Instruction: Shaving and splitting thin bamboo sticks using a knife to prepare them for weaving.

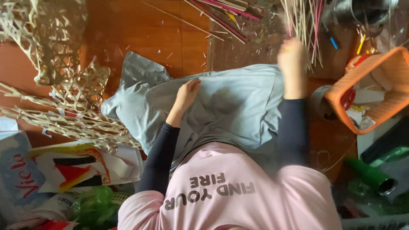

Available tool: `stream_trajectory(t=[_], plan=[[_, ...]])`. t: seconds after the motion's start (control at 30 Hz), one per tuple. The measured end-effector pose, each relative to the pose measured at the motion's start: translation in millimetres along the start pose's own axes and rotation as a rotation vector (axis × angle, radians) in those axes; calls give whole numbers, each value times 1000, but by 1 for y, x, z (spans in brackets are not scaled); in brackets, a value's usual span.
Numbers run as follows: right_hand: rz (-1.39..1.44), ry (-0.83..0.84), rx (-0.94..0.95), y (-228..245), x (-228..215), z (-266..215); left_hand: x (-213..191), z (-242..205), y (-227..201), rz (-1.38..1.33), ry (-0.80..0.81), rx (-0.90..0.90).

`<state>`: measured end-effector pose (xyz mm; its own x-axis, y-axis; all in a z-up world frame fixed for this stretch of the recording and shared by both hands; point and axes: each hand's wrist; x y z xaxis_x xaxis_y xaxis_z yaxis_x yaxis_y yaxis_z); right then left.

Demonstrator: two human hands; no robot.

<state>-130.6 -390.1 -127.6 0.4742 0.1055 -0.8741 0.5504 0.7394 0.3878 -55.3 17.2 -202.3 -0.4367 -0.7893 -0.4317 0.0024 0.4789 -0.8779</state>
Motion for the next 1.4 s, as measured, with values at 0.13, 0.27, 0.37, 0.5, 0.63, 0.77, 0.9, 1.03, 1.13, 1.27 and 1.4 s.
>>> stream_trajectory(t=[0.13, 0.27, 0.37, 0.5, 0.63, 0.77, 0.9, 1.03, 1.13, 1.27, 1.4], plan=[[-323, 172, -75, -53, -9, 37, 2, -1, 21, -44, -101, 22], [-207, 264, -1, 7, 22, 29, 3, 2, 4, -168, 29, -28], [36, 324, -166, 66, 84, 2, 2, 3, 3, -177, 36, -49], [113, 266, -325, 128, 132, -27, -1, 2, 1, -141, -44, 19], [165, 192, -278, 121, 176, -43, 5, 4, 13, -175, -59, 0], [303, 290, -101, 122, 168, -61, 3, 17, 16, -629, -93, -230], [723, 778, 265, 149, 78, -94, -32, 45, 5, -663, -401, -108], [703, 851, 200, 147, 34, -118, -90, 82, -11, -927, -586, -61], [616, 853, 85, 136, 22, -130, -137, 85, -57, -1014, -649, -49], [713, 860, 221, 138, 7, -128, -150, 84, -69, -887, -674, -11], [1075, 719, 475, 123, 10, -122, -147, 81, -66, -941, -732, 83]])
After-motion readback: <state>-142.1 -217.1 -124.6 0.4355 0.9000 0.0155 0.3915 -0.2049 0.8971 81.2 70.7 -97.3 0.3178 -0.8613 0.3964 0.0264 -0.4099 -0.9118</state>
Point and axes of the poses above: each hand's wrist, its own z-axis towards the middle knuckle, its own x-axis out of the palm, y = z × x, and after that the axes turned 11 degrees about -y, right-handed
